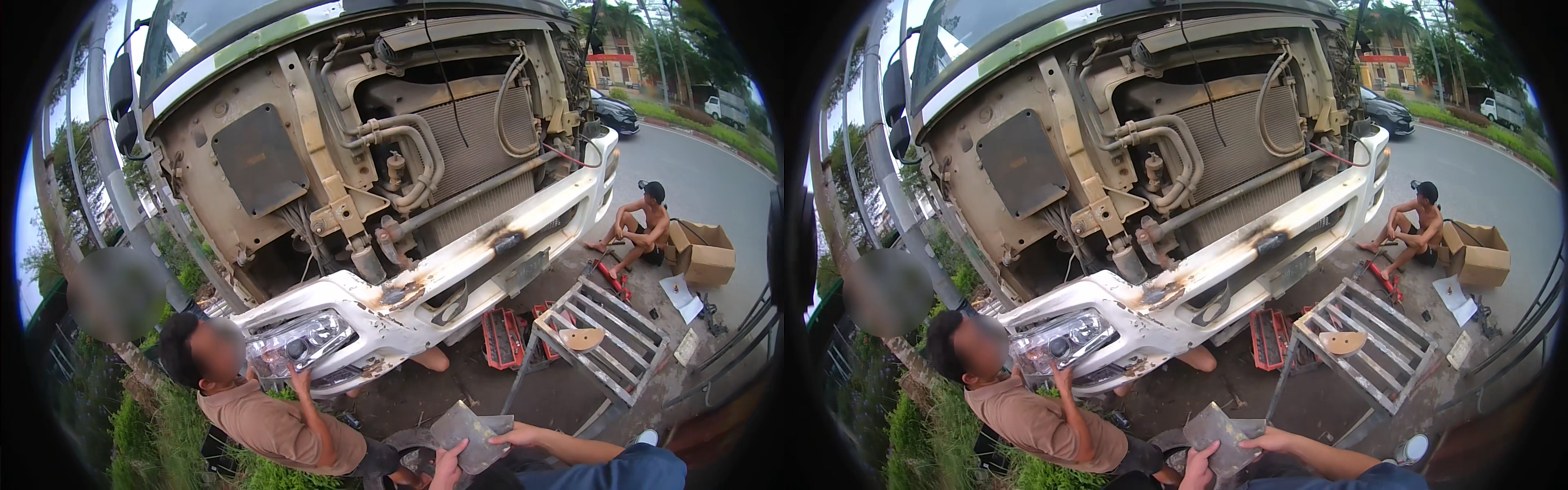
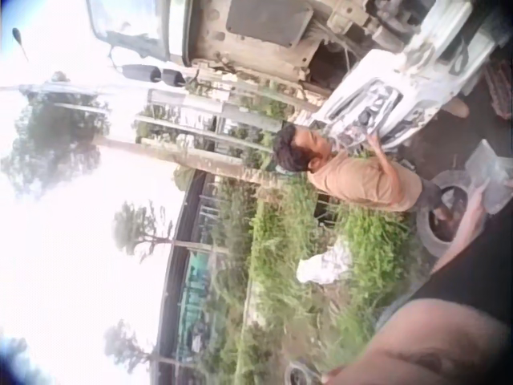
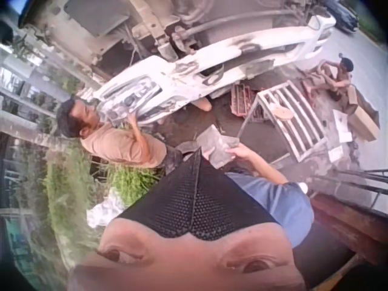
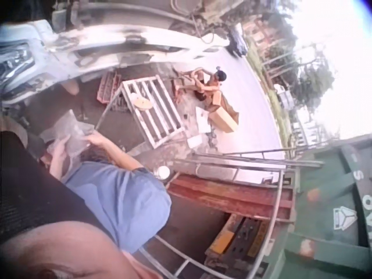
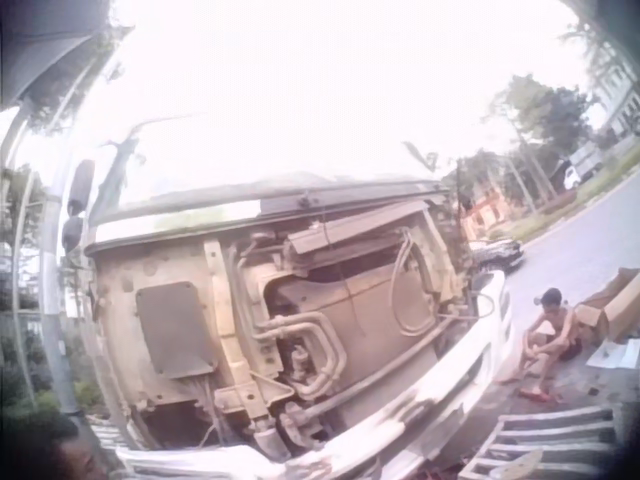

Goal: The person works on the front of a vehicle with a helper, handling large metal panels and using a hammer to tap a bumper section into place.

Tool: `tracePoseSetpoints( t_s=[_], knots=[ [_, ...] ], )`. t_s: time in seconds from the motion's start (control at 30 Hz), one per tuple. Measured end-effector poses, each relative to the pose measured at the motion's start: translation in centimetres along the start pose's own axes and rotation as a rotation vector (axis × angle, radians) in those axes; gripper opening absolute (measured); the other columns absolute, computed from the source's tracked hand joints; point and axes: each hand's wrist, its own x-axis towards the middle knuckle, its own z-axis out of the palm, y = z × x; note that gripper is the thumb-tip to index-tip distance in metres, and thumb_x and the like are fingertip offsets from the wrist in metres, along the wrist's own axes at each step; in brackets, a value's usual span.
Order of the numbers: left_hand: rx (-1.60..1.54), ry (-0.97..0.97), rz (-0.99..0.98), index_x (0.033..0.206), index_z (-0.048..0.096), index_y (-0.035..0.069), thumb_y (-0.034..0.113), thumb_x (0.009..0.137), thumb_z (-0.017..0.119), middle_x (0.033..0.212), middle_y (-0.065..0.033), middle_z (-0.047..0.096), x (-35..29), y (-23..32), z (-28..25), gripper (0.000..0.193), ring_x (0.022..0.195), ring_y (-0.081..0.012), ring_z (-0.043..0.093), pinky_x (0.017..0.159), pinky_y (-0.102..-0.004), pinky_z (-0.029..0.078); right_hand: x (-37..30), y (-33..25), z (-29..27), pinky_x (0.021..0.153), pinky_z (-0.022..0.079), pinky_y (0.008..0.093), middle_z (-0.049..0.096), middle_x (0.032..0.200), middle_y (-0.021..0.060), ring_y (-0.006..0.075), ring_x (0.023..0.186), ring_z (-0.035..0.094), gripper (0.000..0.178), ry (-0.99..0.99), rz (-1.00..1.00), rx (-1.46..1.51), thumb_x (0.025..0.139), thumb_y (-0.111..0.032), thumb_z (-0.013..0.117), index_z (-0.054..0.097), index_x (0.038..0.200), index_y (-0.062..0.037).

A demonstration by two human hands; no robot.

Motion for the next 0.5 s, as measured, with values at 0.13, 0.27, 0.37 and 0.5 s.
tracePoseSetpoints(
  t_s=[0.13,0.27,0.37,0.5],
  knots=[
    [0.005,-0.110,0.015,0.124,0.058,0.000,0.005,0.089,0.068,0.121,-0.0143,0.065,1.0,0.3,1.5,0.037,0.109,-0.0266,0.063,0.098,-0.0398,0.047,0.0,-2.5,-1.6,0.102,0.043,0.0350,0.062,0.128,0.0068,0.0186,0.119,0.055,0.053,0.079,-0.205,-0.130,0.087,-0.014,0.073,0.053,0.135,-0.0057],
    [0.008,-0.071,-0.158,0.124,0.055,0.002,0.017,0.095,0.065,0.105,-0.0112,0.068,2.8,-1.0,0.4,0.034,0.094,-0.0181,0.066,0.082,-0.0338,0.054,0.3,-7.0,-3.8,0.101,0.043,0.0355,0.063,0.125,0.0070,0.0179,0.115,0.057,0.053,0.221,-0.312,-0.253,0.084,-0.009,0.074,0.054,0.133,-0.0027],
    [0.054,-0.006,-0.187,0.112,0.064,0.007,0.022,0.094,0.064,0.086,-0.0068,0.068,4.8,-3.6,-1.1,0.023,0.086,-0.0190,0.066,0.076,-0.0366,0.054,1.6,-9.7,-6.9,0.085,0.050,0.0345,0.069,0.108,0.0049,0.0153,0.095,0.062,0.041,0.455,-0.395,-0.492,0.084,-0.006,0.071,0.061,0.123,-0.0027],
    [0.046,-0.095,-0.253,0.118,0.061,0.009,0.024,0.093,0.068,0.091,-0.0127,0.070,10.4,-10.6,-7.3,0.030,0.075,-0.0200,0.068,0.069,-0.0308,0.057,2.8,-13.5,-9.9,0.079,0.052,0.0476,0.068,0.089,0.0253,0.0419,0.089,0.065,0.037,0.758,-0.407,-1.004,0.080,-0.034,0.068,0.069,0.105,-0.0056]
  ],
)
